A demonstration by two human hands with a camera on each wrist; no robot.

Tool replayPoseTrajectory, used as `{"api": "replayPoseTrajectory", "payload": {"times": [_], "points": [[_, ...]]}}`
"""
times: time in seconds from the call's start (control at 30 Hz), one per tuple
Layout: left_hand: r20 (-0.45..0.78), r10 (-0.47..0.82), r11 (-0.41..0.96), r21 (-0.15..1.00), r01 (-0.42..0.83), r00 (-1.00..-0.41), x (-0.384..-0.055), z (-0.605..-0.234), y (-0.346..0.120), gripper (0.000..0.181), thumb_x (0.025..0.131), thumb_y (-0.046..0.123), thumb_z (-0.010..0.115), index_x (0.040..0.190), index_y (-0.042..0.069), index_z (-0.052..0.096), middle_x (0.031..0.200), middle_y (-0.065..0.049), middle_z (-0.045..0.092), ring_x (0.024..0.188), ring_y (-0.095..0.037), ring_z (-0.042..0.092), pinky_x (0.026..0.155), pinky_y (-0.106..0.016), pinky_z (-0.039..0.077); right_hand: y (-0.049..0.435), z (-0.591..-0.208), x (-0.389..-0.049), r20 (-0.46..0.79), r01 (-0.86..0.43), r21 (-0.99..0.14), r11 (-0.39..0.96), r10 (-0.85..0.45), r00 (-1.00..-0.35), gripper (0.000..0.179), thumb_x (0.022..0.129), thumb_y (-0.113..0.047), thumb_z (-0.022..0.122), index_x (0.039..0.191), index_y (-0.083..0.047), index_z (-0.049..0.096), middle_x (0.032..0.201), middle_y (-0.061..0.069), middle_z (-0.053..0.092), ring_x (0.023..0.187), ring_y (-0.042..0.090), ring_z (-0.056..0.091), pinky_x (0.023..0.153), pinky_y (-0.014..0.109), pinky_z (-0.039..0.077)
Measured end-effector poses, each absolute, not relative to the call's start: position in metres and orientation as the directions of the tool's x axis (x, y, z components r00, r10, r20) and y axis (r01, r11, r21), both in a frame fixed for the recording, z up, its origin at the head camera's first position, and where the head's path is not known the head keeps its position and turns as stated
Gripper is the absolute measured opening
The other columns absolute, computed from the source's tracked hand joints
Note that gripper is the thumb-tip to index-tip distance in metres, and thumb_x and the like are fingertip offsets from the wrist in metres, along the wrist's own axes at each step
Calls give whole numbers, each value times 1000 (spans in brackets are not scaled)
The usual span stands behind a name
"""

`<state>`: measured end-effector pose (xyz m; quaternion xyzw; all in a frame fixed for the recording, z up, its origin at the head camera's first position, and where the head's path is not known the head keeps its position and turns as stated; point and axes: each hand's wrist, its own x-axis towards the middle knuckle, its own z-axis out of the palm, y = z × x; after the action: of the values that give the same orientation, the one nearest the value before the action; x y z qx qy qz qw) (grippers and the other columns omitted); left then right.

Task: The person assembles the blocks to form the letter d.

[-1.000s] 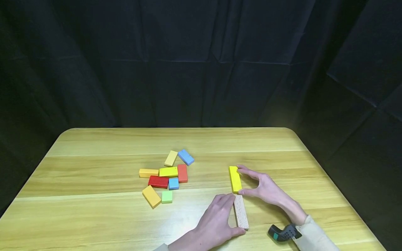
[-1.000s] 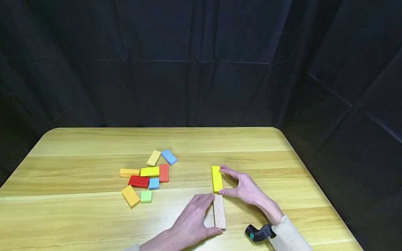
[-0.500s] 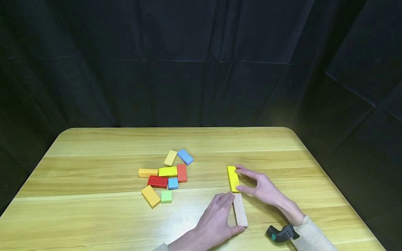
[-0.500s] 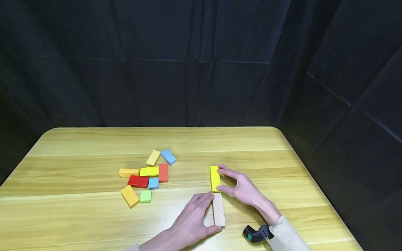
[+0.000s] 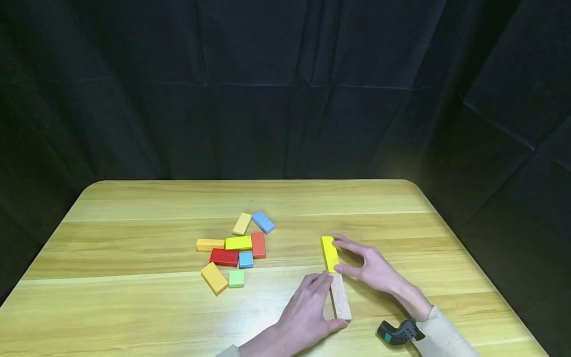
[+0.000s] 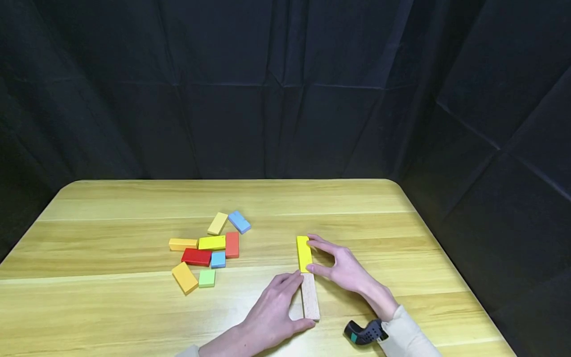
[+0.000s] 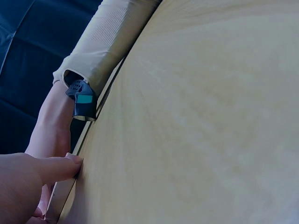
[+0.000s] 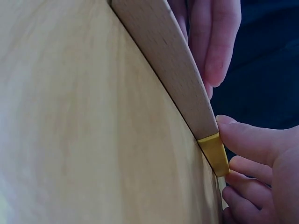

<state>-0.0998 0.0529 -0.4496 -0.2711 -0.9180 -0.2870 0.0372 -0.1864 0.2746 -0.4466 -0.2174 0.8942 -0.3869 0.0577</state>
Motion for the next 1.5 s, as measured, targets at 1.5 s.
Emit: {"api": "replayPoseTrajectory", "payload": {"times": [1.5], "points": [[205, 474, 691, 517, 506, -856, -101, -449, 52, 83, 82, 49, 79, 145, 4, 49, 151, -9, 49, 134, -23, 49, 104, -32, 51, 256, -443, -150, 201, -427, -608, 669, -391, -898, 42, 91, -24, 74, 130, -10, 66, 144, -3, 57, 133, 24, 53, 109, 47, 41]]}}
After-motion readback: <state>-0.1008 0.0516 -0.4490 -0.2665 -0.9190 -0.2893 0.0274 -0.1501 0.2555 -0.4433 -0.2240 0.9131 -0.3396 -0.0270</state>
